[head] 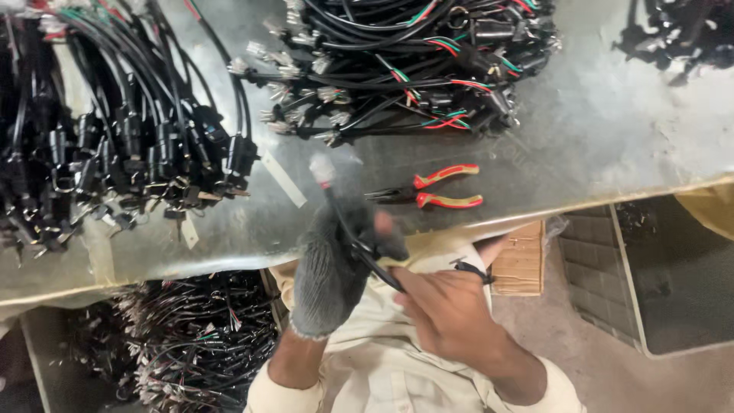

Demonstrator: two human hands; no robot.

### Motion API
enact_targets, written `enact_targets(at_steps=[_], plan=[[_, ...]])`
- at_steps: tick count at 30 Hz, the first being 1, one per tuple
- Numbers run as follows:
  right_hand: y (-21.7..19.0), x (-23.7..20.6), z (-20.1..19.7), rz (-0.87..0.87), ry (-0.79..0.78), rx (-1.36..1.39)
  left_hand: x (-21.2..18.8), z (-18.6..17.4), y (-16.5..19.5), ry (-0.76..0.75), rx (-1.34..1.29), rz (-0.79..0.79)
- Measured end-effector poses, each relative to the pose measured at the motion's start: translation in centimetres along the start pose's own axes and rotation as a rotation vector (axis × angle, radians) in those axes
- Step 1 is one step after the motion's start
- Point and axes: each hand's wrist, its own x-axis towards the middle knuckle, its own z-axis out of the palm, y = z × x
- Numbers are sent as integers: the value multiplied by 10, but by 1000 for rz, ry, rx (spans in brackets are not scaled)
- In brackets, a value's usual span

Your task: The person repeatedly strips the outer insulation from black wires using red-handled pliers. They hold each wire, cut the insulation near the connector, and pull the sheath off to expose the inner conductors. The processed wires are placed on a metal table alongside many similar wires.

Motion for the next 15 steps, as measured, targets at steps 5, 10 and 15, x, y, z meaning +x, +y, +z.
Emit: enact_targets(at_steps=[5, 10, 15], plan=[[5, 29, 18, 131, 20, -40, -5, 15, 16, -103, 173, 88], [4, 53, -21, 122, 93, -247, -10, 27, 16, 85, 128, 32], [-31, 67, -45, 325, 431, 472, -17, 66, -2, -111, 311, 131]])
